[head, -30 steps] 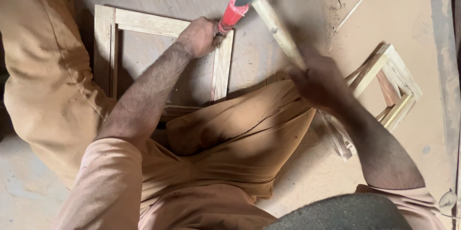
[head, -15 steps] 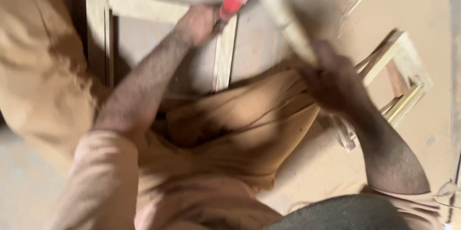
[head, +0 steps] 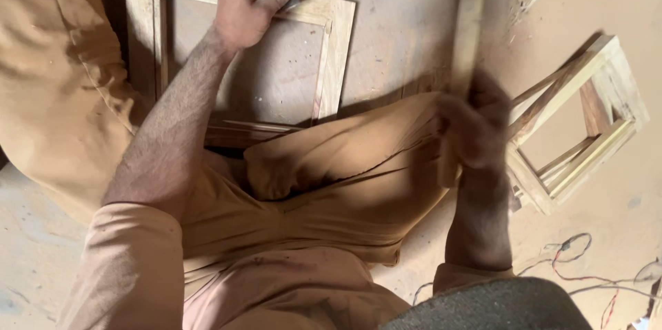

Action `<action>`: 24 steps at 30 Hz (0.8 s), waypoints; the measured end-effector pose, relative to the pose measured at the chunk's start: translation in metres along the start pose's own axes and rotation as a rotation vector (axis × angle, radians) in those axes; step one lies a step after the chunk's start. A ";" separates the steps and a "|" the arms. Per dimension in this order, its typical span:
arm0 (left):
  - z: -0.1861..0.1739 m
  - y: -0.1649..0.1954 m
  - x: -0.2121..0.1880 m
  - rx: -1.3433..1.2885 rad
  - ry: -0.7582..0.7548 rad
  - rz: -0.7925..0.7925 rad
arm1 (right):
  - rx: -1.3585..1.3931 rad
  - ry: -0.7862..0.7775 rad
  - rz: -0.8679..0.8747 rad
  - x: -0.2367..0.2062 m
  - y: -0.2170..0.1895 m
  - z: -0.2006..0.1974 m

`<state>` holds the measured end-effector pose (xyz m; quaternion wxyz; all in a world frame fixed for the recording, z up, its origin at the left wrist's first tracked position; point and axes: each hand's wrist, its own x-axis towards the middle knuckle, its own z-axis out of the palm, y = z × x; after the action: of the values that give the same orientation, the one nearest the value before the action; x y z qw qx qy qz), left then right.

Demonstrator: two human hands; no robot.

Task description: The person sits on the floor with a wooden picture frame across their lap. They use a chisel and hammer to trim and fit the frame joints, tap the frame members together, and reposition the frame to work on different corners.

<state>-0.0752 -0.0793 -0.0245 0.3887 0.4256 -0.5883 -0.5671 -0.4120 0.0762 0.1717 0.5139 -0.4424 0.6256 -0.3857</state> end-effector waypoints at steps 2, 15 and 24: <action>0.009 0.005 0.004 0.000 -0.051 -0.012 | 0.180 -0.045 -0.094 -0.003 -0.006 -0.007; 0.058 0.007 0.021 0.625 -0.176 0.147 | 0.451 0.166 0.047 0.024 0.042 0.014; 0.063 0.005 0.023 0.708 -0.194 0.088 | 0.337 0.093 0.007 0.017 0.040 0.020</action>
<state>-0.1426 -0.0796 -0.0233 0.1837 0.4522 -0.8000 -0.3489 -0.4003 0.0722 0.1259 0.5524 -0.3295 0.5770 -0.5033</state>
